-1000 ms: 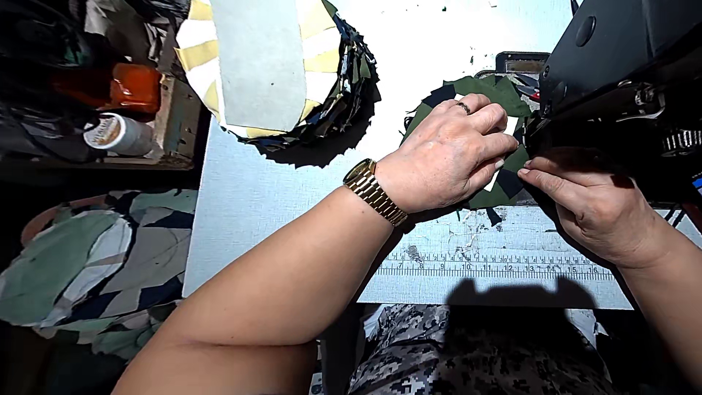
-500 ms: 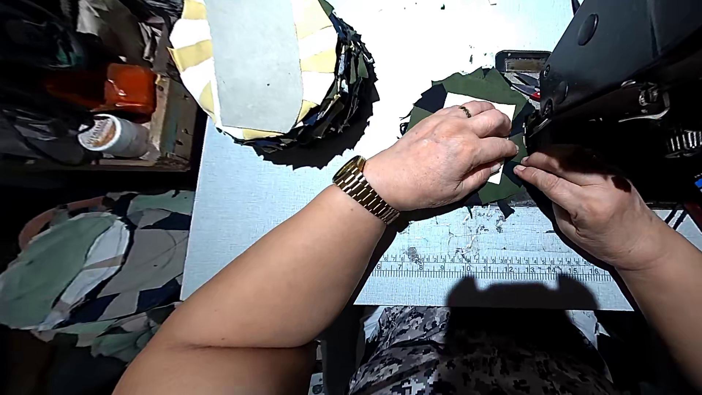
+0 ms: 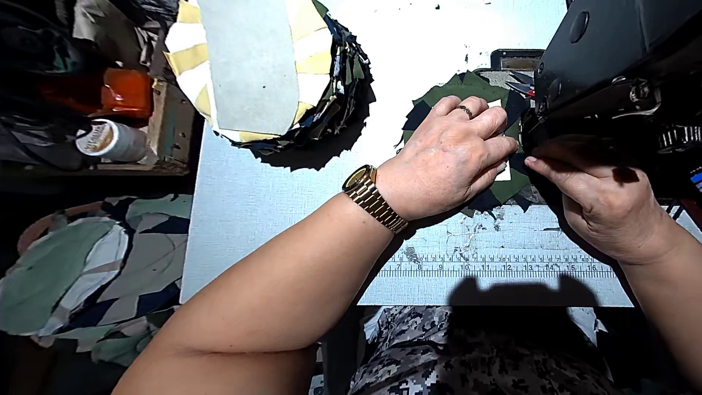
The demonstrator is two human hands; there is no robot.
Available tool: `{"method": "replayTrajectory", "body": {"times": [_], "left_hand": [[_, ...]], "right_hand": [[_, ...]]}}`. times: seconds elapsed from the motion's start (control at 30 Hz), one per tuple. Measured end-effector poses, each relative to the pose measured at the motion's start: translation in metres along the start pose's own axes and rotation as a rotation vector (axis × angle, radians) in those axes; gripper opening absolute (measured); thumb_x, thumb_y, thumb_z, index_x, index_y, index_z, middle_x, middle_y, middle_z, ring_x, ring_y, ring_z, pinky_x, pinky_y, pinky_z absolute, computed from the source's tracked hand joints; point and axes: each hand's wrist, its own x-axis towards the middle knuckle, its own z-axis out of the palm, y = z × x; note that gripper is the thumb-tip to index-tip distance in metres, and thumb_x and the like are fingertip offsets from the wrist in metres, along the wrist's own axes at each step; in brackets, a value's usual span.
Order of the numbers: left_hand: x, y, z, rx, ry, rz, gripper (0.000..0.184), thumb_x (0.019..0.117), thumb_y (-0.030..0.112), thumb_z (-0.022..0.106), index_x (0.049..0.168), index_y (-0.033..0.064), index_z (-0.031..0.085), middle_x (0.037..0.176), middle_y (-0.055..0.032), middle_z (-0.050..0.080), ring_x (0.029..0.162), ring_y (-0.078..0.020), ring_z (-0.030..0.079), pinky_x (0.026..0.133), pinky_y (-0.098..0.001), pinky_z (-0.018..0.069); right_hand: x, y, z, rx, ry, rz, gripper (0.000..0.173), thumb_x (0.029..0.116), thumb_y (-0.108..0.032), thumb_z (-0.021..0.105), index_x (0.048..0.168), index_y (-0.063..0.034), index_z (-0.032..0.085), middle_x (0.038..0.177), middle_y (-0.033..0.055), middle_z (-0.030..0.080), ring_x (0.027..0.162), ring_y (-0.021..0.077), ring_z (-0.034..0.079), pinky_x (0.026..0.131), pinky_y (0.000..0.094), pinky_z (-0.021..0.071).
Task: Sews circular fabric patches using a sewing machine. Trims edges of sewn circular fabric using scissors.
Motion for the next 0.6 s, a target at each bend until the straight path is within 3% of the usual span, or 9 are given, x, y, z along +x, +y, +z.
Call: {"method": "replayTrajectory", "body": {"times": [0.33, 0.4, 0.47, 0.53, 0.6], "left_hand": [[0.003, 0.005, 0.005, 0.059, 0.028, -0.085, 0.038, 0.1064, 0.034, 0.043, 0.128, 0.0166, 0.07, 0.124, -0.0111, 0.066, 0.123, -0.0323, 0.057, 0.103, -0.0512, 0.0403], [0.002, 0.005, 0.004, 0.066, 0.026, -0.097, 0.042, 0.1071, 0.037, 0.04, 0.131, 0.0168, 0.069, 0.128, -0.0114, 0.064, 0.127, -0.0321, 0.055, 0.109, -0.0543, 0.0359], [-0.002, 0.005, 0.0, 0.044, 0.046, -0.087, 0.044, 0.1071, 0.037, 0.041, 0.136, 0.0179, 0.067, 0.14, -0.0119, 0.061, 0.139, -0.0337, 0.049, 0.12, -0.0628, 0.0241], [-0.004, 0.001, -0.006, -0.015, 0.077, -0.029, 0.04, 0.1049, 0.033, 0.045, 0.133, 0.0165, 0.068, 0.141, -0.0117, 0.061, 0.142, -0.0344, 0.046, 0.122, -0.066, 0.018], [-0.006, -0.006, -0.01, -0.093, 0.056, 0.062, 0.035, 0.1038, 0.028, 0.048, 0.124, 0.0141, 0.072, 0.134, -0.0105, 0.064, 0.138, -0.032, 0.051, 0.121, -0.0601, 0.0268]], "right_hand": [[0.0, 0.001, 0.0, -0.055, -0.085, 0.051, 0.03, 0.1015, 0.002, 0.05, 0.122, 0.0008, 0.072, 0.126, 0.0177, 0.069, 0.125, 0.0316, 0.062, 0.11, 0.043, 0.0467], [0.001, 0.001, 0.0, -0.056, -0.076, 0.052, 0.03, 0.1012, 0.002, 0.05, 0.121, 0.0015, 0.072, 0.125, 0.018, 0.069, 0.124, 0.0314, 0.062, 0.109, 0.0428, 0.0472], [0.001, 0.0, -0.001, -0.046, -0.057, 0.038, 0.03, 0.1013, 0.002, 0.05, 0.121, 0.0015, 0.072, 0.124, 0.0184, 0.07, 0.123, 0.0315, 0.063, 0.108, 0.0426, 0.0482], [-0.001, 0.0, 0.0, -0.02, -0.053, 0.025, 0.03, 0.1006, 0.002, 0.05, 0.121, 0.0013, 0.073, 0.123, 0.0191, 0.07, 0.121, 0.0322, 0.064, 0.107, 0.0427, 0.0492], [-0.001, 0.0, 0.001, -0.002, -0.067, 0.026, 0.03, 0.1003, 0.002, 0.051, 0.121, 0.0009, 0.073, 0.122, 0.019, 0.07, 0.121, 0.0319, 0.064, 0.107, 0.0422, 0.0493]]}}
